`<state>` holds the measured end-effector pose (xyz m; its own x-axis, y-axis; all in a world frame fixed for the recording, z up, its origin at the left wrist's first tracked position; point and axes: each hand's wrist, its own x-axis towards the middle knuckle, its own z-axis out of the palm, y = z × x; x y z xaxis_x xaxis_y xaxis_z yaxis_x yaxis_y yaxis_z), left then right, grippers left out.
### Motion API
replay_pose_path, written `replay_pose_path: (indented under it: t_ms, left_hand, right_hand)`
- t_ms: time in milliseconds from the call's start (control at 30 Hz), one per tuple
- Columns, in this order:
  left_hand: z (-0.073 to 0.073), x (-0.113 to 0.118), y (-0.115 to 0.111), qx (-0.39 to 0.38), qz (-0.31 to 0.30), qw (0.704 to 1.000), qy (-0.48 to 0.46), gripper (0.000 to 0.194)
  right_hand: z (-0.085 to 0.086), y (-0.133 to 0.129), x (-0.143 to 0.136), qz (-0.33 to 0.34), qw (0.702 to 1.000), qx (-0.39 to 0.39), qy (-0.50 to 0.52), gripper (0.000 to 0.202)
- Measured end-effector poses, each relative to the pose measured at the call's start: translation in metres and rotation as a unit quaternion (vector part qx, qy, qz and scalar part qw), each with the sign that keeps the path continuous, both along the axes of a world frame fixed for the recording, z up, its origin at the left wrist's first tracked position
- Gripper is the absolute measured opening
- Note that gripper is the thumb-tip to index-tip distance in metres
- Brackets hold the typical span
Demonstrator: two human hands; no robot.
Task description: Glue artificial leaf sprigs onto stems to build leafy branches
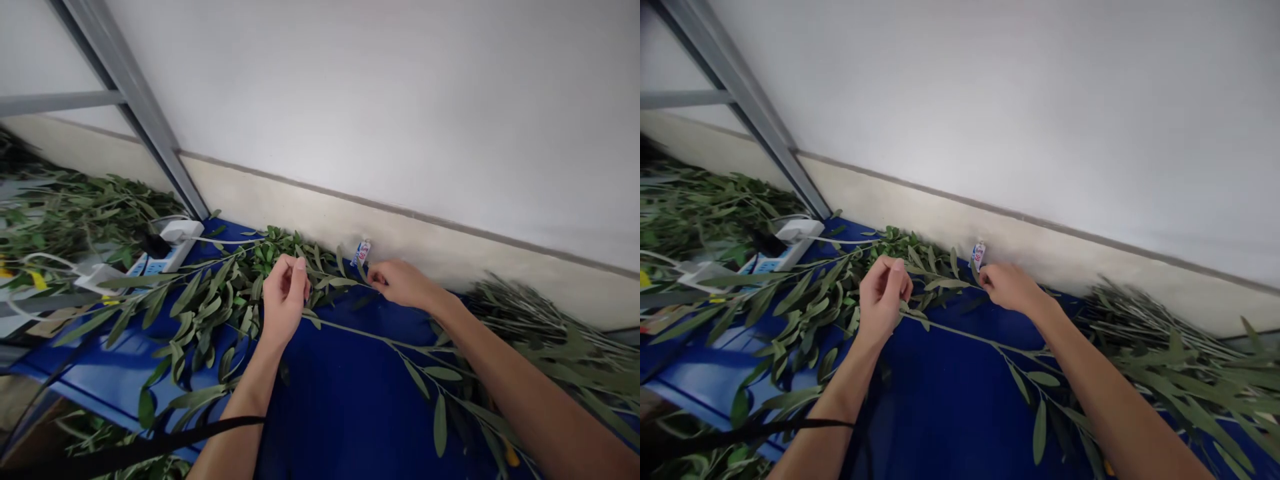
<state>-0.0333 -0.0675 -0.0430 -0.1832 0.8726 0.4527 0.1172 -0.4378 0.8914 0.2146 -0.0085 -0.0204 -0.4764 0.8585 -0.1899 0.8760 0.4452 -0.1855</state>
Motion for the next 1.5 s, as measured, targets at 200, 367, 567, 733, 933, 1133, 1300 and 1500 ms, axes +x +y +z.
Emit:
replay_pose_path:
  t_ms: [200, 367, 567, 733, 933, 1133, 1300, 1500]
  left_hand:
    - [-0.002, 0.002, -0.003, 0.046, 0.049, 0.992, 0.105, 0.054]
    - [-0.007, 0.007, -0.003, 0.037, -0.075, 0.973, 0.213, 0.056]
    - [-0.007, 0.014, -0.008, 0.007, -0.178, 0.929, 0.325, 0.035]
    - [-0.029, 0.020, 0.001, 0.014, -0.142, 0.922, 0.360, 0.024]
    - [-0.041, 0.018, 0.009, -0.002, -0.051, 0.932, 0.360, 0.018]
    - [-0.018, 0.040, 0.048, -0.021, 0.006, 0.951, 0.309, 0.020]
    - [-0.022, 0.069, 0.084, -0.066, 0.033, 0.945, 0.318, 0.032]
    - [-0.033, 0.083, 0.089, -0.100, 0.066, 0.932, 0.343, 0.031]
  right_hand:
    - [-0.020, -0.003, 0.001, 0.004, 1.000, 0.004, 0.003, 0.043]
    - [-0.026, -0.004, -0.004, -0.009, 1.000, 0.017, 0.019, 0.042]
    - [0.013, -0.004, 0.006, -0.008, 0.994, 0.022, 0.103, 0.052]
    - [0.041, -0.003, 0.006, -0.029, 0.967, -0.015, 0.254, 0.050]
    - [0.055, -0.005, 0.007, -0.109, 0.907, 0.013, 0.407, 0.064]
    - [0.071, 0.001, 0.024, -0.184, 0.826, 0.176, 0.503, 0.017]
    - [0.067, 0.016, 0.011, -0.220, 0.736, 0.212, 0.605, 0.023]
    - [0.038, 0.027, -0.010, -0.237, 0.724, 0.199, 0.617, 0.020]
